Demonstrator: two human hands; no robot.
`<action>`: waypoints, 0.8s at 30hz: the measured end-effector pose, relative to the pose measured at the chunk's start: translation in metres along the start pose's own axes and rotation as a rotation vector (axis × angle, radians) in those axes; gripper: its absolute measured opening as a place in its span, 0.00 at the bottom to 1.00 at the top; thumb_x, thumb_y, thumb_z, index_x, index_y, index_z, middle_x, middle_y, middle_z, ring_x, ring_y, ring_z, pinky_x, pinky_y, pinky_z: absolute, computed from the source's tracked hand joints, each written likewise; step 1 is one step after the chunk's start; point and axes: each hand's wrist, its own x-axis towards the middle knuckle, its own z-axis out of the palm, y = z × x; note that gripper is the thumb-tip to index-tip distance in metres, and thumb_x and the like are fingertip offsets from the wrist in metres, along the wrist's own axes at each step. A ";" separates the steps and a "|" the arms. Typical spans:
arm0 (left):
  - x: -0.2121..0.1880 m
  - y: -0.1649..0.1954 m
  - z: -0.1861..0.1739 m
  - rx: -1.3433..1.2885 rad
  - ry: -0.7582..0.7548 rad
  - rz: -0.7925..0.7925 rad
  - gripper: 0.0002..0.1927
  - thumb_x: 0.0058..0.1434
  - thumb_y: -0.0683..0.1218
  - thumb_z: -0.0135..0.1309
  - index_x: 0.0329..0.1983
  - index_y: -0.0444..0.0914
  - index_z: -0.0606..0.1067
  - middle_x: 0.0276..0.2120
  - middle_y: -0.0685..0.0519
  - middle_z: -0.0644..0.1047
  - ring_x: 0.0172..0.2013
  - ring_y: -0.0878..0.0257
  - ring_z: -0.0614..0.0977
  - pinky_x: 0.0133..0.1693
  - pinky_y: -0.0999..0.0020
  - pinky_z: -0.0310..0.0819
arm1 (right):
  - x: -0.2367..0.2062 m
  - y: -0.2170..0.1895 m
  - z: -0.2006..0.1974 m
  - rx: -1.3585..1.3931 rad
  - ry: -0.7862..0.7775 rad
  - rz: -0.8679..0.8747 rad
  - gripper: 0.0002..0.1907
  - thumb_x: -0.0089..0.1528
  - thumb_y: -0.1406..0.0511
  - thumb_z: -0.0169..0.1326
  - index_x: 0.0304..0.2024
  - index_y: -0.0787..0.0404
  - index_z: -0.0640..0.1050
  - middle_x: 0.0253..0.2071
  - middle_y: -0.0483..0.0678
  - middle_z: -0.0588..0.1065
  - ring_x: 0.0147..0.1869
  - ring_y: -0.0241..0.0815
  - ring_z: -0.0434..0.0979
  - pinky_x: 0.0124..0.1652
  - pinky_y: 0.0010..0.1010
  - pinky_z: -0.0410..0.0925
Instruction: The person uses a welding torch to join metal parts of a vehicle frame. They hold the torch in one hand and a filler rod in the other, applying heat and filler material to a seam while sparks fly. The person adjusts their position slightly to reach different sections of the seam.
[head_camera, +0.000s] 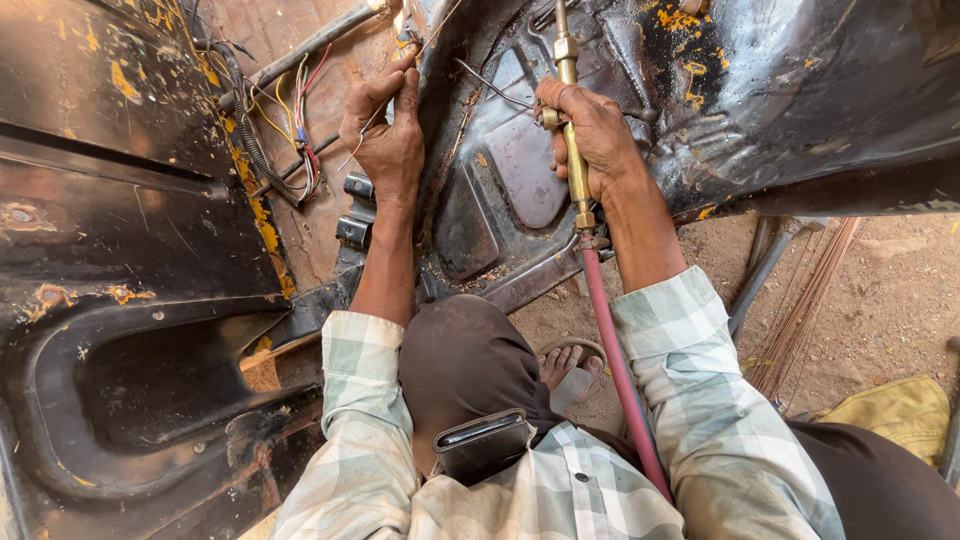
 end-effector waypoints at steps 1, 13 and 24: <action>0.000 0.000 0.000 0.011 0.000 0.005 0.06 0.67 0.32 0.60 0.40 0.33 0.74 0.47 0.43 0.82 0.52 0.58 0.84 0.57 0.64 0.81 | 0.000 0.000 0.000 -0.003 -0.001 0.001 0.18 0.61 0.53 0.62 0.34 0.61 0.78 0.18 0.39 0.69 0.14 0.28 0.65 0.13 0.22 0.63; 0.001 0.003 0.001 0.033 0.032 -0.027 0.06 0.66 0.34 0.61 0.39 0.33 0.75 0.47 0.43 0.83 0.50 0.60 0.85 0.56 0.65 0.81 | 0.002 0.000 -0.001 -0.063 0.013 0.033 0.18 0.61 0.51 0.60 0.33 0.60 0.78 0.17 0.39 0.67 0.14 0.29 0.64 0.13 0.22 0.62; 0.002 0.002 0.001 0.032 0.048 -0.063 0.05 0.66 0.34 0.61 0.42 0.33 0.76 0.47 0.43 0.83 0.50 0.61 0.84 0.56 0.65 0.81 | 0.003 -0.001 0.000 -0.009 0.008 0.023 0.17 0.61 0.54 0.62 0.35 0.61 0.79 0.21 0.39 0.69 0.15 0.28 0.66 0.14 0.22 0.65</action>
